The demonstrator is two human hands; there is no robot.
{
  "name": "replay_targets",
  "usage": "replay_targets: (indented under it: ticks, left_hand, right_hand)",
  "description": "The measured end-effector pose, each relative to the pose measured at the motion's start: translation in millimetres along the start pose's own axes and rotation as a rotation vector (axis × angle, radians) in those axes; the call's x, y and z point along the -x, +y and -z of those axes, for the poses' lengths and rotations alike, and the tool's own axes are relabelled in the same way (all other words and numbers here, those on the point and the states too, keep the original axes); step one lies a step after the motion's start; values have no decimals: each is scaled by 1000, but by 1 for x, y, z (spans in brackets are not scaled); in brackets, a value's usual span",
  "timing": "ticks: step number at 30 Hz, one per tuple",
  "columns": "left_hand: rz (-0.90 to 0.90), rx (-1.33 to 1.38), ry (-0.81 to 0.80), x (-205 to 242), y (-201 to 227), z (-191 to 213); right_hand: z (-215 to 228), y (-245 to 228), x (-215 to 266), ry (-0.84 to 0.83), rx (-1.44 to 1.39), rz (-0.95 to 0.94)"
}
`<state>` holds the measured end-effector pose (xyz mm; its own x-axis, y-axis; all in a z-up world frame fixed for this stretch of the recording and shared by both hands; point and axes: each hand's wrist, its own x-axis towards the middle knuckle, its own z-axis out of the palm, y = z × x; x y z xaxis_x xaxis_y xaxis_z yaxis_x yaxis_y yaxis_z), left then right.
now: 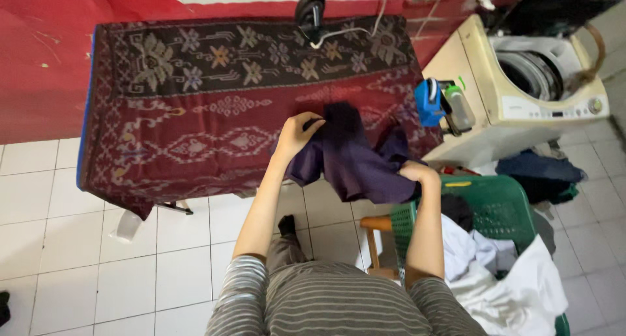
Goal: The person irons dark blue trousers on a table, smoothing the fabric by hand and pressing the iron over different sections of the garment.
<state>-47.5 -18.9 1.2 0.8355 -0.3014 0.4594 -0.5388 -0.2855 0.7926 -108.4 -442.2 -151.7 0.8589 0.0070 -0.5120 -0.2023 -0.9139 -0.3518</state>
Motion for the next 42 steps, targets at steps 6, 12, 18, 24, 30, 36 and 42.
replay_targets:
  ticks: [6, 12, 18, 24, 30, 36, 42]
  left_hand:
    - [-145, -16, 124, 32, 20, -5]
    - [-185, -43, 272, 23, 28, 19]
    - [-160, -56, 276, -1, 24, 51]
    - [-167, -61, 341, -42, 19, 81]
    - [-223, -281, 477, -79, 16, 102]
    - [-562, -453, 460, -61, 13, 50]
    - [-1027, -414, -201, 21, -26, -58]
  right_hand:
    - [5, 13, 76, 474, -452, 217]
    - [61, -4, 110, 614, -500, 559]
    - [117, -57, 80, 722, -794, 494]
    - [156, -104, 34, 833, -873, 651]
    - [183, -145, -9, 817, -1072, 653]
    - [199, -187, -36, 738, -1409, 616]
    - [210, -203, -61, 688, -1645, 666]
